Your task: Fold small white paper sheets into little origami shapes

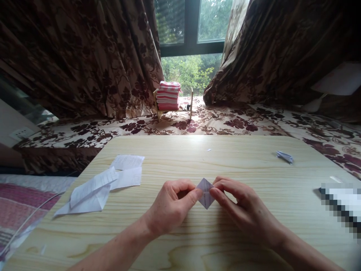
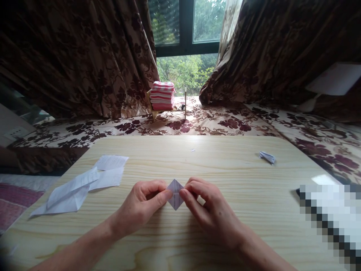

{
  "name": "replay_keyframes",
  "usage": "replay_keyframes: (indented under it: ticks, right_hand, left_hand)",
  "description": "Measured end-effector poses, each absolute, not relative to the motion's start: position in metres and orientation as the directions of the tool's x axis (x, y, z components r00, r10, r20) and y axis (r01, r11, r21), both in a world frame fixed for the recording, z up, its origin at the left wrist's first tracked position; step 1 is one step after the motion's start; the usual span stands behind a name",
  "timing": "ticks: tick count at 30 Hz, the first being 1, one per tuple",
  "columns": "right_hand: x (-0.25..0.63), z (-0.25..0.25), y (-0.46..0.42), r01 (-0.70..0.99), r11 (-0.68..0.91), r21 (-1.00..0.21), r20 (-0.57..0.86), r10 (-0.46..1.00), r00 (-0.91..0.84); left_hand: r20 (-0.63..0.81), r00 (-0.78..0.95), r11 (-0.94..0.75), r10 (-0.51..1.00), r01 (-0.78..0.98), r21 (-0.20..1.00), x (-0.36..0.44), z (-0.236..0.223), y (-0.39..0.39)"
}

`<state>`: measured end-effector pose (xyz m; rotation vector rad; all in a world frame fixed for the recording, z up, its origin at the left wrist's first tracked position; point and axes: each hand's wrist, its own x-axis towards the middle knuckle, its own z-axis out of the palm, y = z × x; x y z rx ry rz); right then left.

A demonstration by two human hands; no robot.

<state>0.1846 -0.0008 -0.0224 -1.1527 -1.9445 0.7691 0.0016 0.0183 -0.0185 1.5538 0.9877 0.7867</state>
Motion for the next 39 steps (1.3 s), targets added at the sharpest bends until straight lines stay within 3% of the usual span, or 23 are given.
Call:
replay_keyframes:
  ticks: [18,28,39]
  right_hand:
    - [0.185,-0.027,0.0,0.426,0.388,-0.817,0.277,0.913,-0.3]
    - [0.186,-0.025,0.002,0.387,0.266,-0.883,0.17,0.949,-0.264]
    - [0.182,-0.029,-0.003,0.312,0.185,-0.932,0.093,0.953,-0.289]
  left_hand:
    - [-0.106,0.333,0.049,0.937,0.176,0.983,-0.001,-0.019,0.023]
    - [-0.012,0.412,-0.138,0.911,0.334,0.932,0.002,-0.014,0.017]
    - [0.055,0.489,-0.275,0.871,0.391,0.878,0.005,-0.016,0.011]
